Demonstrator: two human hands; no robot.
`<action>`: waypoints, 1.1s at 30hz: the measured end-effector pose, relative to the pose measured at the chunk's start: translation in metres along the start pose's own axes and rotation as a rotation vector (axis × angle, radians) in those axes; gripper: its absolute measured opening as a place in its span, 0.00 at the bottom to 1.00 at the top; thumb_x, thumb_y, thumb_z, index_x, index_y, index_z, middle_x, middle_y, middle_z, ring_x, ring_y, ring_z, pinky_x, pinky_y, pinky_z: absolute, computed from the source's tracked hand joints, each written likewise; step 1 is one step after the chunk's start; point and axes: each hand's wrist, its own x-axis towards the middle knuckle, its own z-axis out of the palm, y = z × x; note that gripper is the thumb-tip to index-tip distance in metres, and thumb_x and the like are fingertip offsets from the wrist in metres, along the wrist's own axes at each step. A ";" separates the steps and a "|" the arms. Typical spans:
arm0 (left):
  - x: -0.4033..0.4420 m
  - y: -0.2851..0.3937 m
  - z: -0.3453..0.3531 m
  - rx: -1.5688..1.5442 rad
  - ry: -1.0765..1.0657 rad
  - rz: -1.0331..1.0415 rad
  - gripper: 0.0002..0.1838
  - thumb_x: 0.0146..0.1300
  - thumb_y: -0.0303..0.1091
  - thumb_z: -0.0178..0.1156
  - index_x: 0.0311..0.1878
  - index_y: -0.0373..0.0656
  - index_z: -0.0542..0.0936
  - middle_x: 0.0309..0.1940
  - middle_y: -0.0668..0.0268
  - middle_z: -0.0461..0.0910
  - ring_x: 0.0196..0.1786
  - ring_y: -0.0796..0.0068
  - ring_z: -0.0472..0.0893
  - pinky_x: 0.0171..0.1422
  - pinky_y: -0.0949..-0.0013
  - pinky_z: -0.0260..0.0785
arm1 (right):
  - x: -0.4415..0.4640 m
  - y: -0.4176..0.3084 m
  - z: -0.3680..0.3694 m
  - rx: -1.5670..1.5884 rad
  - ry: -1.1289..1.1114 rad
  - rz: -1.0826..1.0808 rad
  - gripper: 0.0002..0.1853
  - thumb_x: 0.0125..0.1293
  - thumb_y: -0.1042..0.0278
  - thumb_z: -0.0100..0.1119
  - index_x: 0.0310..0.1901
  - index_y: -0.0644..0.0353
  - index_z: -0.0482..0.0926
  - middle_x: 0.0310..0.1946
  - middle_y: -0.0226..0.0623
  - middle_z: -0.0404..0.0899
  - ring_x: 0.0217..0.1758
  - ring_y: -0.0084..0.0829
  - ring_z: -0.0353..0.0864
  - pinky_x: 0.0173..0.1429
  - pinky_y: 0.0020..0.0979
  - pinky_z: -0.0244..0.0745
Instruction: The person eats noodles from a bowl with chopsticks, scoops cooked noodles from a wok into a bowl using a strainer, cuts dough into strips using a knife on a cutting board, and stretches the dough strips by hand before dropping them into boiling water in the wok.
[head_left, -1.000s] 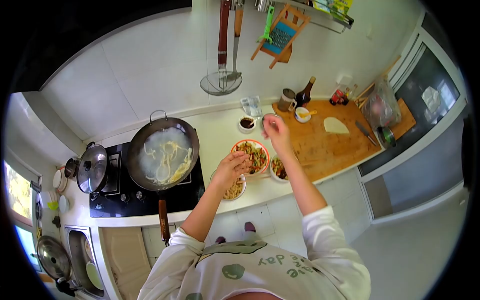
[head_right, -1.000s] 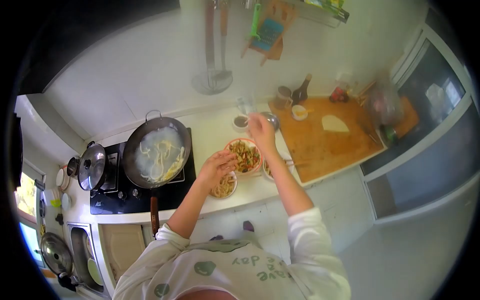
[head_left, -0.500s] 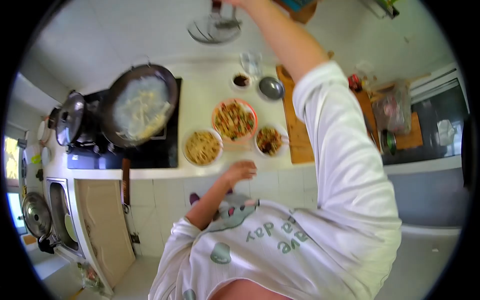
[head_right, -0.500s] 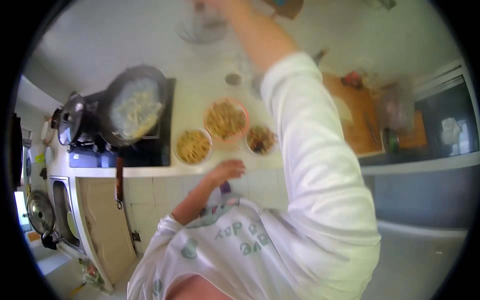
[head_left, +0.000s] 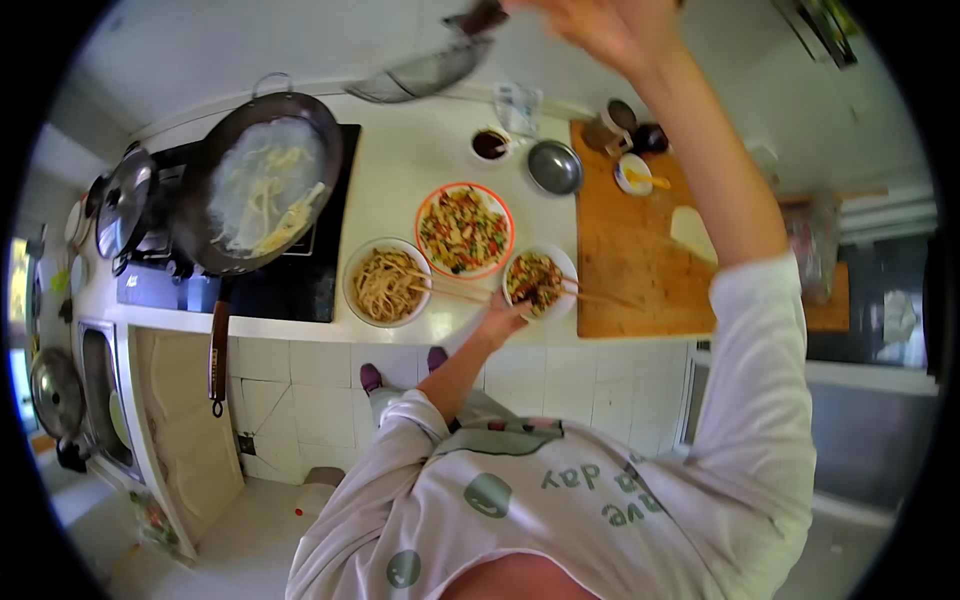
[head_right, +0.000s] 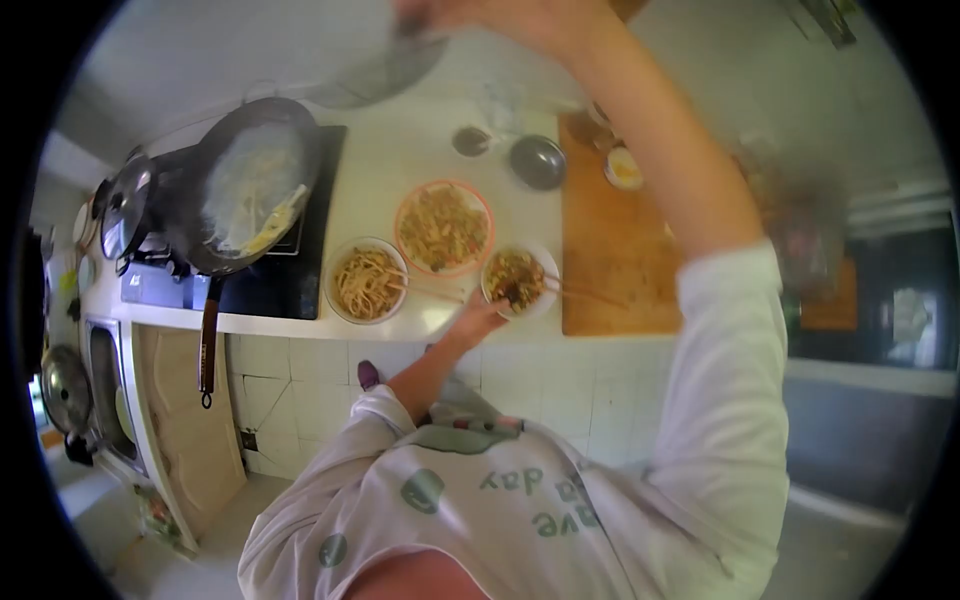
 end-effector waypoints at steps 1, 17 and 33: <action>0.001 0.000 0.004 -0.017 -0.005 0.006 0.39 0.56 0.26 0.61 0.67 0.57 0.53 0.56 0.64 0.69 0.57 0.66 0.73 0.56 0.59 0.70 | -0.033 0.003 -0.012 -0.021 0.018 0.114 0.30 0.68 0.41 0.40 0.53 0.64 0.67 0.51 0.62 0.74 0.49 0.53 0.80 0.45 0.46 0.82; -0.069 0.012 0.044 -0.156 -0.214 -0.079 0.42 0.46 0.17 0.48 0.68 0.53 0.52 0.62 0.59 0.63 0.61 0.56 0.72 0.57 0.50 0.74 | -0.186 0.034 0.042 -0.364 0.286 0.580 0.25 0.57 0.62 0.60 0.55 0.58 0.66 0.40 0.50 0.77 0.28 0.31 0.80 0.25 0.30 0.80; -0.358 0.120 -0.008 -0.319 0.124 0.441 0.32 0.55 0.32 0.57 0.64 0.41 0.63 0.60 0.58 0.70 0.59 0.59 0.74 0.59 0.51 0.70 | 0.020 0.158 0.035 -0.957 0.150 0.507 0.34 0.53 0.74 0.57 0.64 0.65 0.62 0.28 0.36 0.77 0.20 0.21 0.73 0.23 0.23 0.72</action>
